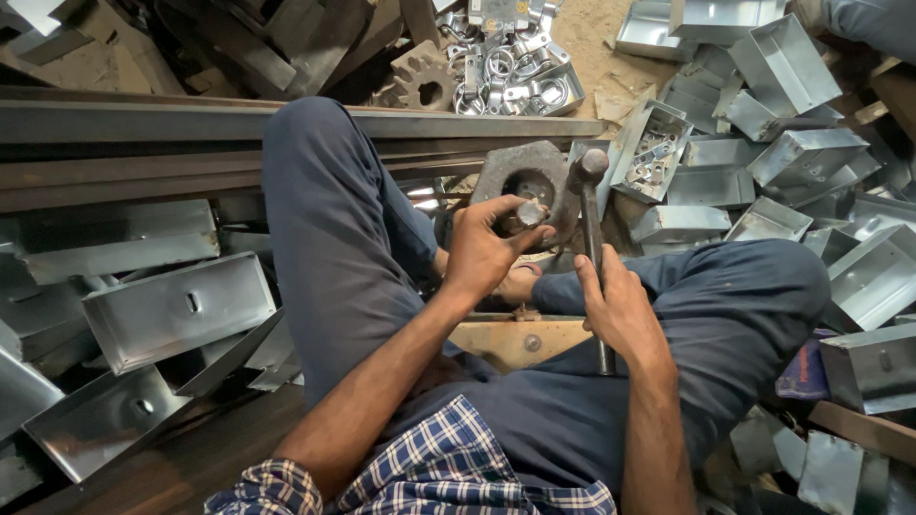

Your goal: The person uses a hammer and a small metal rod to secure parts within a larger hexagonal metal component while sitting on the floor. They hit the rod with the hammer repeatedly and handle multiple small metal pieces throughout the process.

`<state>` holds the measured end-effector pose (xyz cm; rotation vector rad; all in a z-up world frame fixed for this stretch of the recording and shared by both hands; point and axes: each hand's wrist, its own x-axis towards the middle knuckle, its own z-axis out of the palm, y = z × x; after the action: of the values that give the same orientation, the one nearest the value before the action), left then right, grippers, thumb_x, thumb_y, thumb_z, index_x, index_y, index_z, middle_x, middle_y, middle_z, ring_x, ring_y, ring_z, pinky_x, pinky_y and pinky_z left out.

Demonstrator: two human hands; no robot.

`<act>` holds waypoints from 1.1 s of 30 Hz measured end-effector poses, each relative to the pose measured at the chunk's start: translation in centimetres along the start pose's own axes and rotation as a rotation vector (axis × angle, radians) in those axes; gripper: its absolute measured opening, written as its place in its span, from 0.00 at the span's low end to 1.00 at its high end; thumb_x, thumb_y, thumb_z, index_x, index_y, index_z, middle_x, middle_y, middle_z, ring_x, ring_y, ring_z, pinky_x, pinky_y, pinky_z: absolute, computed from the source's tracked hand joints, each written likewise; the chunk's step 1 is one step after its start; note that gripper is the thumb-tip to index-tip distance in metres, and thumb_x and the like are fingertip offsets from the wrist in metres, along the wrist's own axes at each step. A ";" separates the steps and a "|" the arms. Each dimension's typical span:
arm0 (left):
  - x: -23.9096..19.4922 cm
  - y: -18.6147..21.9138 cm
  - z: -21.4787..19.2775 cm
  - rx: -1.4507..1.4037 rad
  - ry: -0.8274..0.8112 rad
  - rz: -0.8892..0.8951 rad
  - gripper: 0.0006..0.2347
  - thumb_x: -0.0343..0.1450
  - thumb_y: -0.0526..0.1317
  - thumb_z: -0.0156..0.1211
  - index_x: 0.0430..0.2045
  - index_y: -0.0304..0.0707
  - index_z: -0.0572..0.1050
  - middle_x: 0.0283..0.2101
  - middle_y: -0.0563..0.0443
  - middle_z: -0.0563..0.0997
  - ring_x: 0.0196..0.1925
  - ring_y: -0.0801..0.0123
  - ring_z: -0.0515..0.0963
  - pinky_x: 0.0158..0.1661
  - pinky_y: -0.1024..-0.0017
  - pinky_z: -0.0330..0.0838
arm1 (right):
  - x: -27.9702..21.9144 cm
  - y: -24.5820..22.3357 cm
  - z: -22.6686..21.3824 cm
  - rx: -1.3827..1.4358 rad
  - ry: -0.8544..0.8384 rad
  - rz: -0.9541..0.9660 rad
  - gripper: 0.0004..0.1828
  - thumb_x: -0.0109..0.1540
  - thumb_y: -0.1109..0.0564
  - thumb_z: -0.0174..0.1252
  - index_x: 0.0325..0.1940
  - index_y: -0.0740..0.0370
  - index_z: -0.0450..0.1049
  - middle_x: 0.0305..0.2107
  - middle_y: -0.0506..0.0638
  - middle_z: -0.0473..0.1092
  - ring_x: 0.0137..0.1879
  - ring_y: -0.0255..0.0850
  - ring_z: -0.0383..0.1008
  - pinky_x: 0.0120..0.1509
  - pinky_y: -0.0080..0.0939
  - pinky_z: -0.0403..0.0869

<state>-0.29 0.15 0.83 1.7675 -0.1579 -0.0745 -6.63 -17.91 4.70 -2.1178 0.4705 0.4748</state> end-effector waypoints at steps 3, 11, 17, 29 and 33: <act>0.0 0.0 -0.1 -0.025 -0.006 0.055 0.13 0.63 0.38 0.77 0.37 0.33 0.83 0.28 0.53 0.85 0.28 0.84 0.79 0.29 0.79 0.73 | 0.0 -0.1 0.0 0.001 -0.005 0.000 0.20 0.70 0.44 0.47 0.46 0.65 0.65 0.20 0.65 0.72 0.19 0.53 0.76 0.27 0.51 0.74; 0.0 -0.2 0.0 -0.066 0.028 0.102 0.12 0.65 0.38 0.76 0.37 0.33 0.83 0.32 0.51 0.87 0.32 0.83 0.83 0.33 0.78 0.76 | 0.0 0.1 0.1 -0.009 0.009 -0.023 0.20 0.69 0.44 0.47 0.46 0.65 0.65 0.22 0.64 0.72 0.19 0.53 0.77 0.27 0.51 0.74; -0.1 0.2 0.1 -0.002 0.017 -0.017 0.13 0.62 0.38 0.77 0.37 0.33 0.83 0.25 0.52 0.85 0.26 0.84 0.78 0.27 0.79 0.71 | 0.0 0.1 0.1 -0.009 -0.003 0.009 0.20 0.69 0.44 0.47 0.46 0.66 0.64 0.21 0.64 0.72 0.19 0.52 0.77 0.27 0.52 0.74; -0.3 0.7 0.2 -0.040 0.018 0.063 0.13 0.64 0.38 0.75 0.39 0.32 0.83 0.32 0.49 0.87 0.32 0.83 0.82 0.32 0.77 0.76 | 0.1 0.1 0.1 -0.009 0.001 0.006 0.19 0.69 0.44 0.47 0.48 0.65 0.65 0.19 0.65 0.72 0.19 0.52 0.76 0.27 0.51 0.73; 0.0 0.5 -0.1 -0.019 0.055 0.069 0.11 0.65 0.37 0.76 0.37 0.31 0.83 0.32 0.49 0.87 0.31 0.82 0.82 0.32 0.78 0.75 | 0.0 0.0 0.0 -0.002 0.002 -0.006 0.20 0.69 0.44 0.47 0.47 0.66 0.65 0.20 0.64 0.72 0.19 0.52 0.76 0.27 0.52 0.74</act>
<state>-0.34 0.17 1.38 1.7420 -0.1777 0.0218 -6.65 -17.91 4.74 -2.1210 0.4644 0.4699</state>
